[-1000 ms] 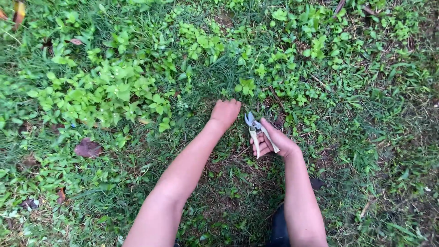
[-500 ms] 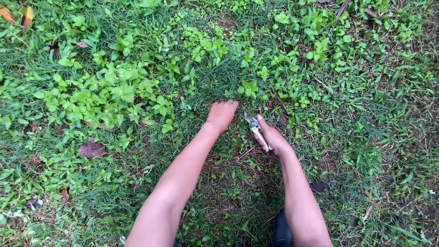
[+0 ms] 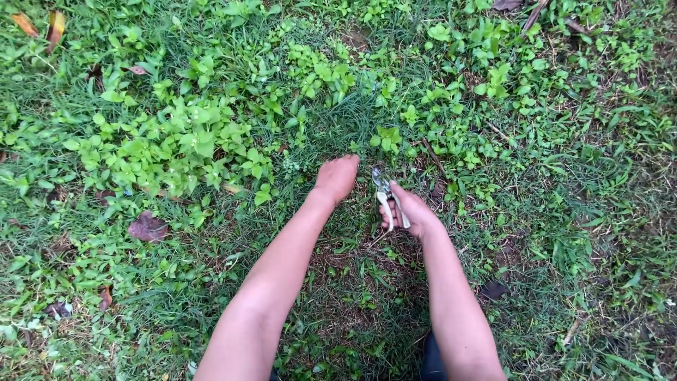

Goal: Picking and trimming small plants and grass from the ground using hands and pruning shears.

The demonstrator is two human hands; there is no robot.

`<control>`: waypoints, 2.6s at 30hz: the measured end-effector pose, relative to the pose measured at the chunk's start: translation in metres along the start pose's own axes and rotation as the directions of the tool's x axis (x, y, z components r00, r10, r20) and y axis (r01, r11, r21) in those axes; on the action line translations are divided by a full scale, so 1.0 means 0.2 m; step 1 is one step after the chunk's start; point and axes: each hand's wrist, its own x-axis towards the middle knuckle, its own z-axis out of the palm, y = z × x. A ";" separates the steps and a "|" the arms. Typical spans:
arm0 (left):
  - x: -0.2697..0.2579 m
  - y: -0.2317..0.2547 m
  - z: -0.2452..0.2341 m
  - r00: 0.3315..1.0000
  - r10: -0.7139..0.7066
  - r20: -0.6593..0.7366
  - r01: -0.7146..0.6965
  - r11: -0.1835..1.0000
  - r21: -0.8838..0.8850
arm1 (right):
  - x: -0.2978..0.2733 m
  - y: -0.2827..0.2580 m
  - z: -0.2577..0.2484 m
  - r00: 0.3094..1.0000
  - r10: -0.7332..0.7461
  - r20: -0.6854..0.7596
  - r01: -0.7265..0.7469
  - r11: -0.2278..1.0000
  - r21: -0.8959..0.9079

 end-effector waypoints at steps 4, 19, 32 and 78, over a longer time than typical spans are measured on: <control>-0.02 0.00 -0.01 0.999 -0.030 0.022 0.031 0.999 -0.023 | -0.06 0.02 -0.01 0.999 -0.021 0.045 0.022 1.000 -0.017; -0.02 -0.01 -0.02 0.997 -0.076 -0.018 0.075 0.996 -0.052 | 0.08 -0.09 -0.08 0.996 0.084 0.036 -0.073 0.969 -0.237; -0.04 -0.02 0.01 0.996 -0.087 0.006 0.087 0.994 -0.060 | -0.09 -0.06 -0.04 0.988 0.036 0.148 -0.028 0.998 -0.057; -0.15 -0.07 -0.19 0.985 -0.169 -0.041 0.162 0.975 -0.151 | -0.06 -0.19 0.10 0.992 0.075 0.104 -0.038 0.945 -0.324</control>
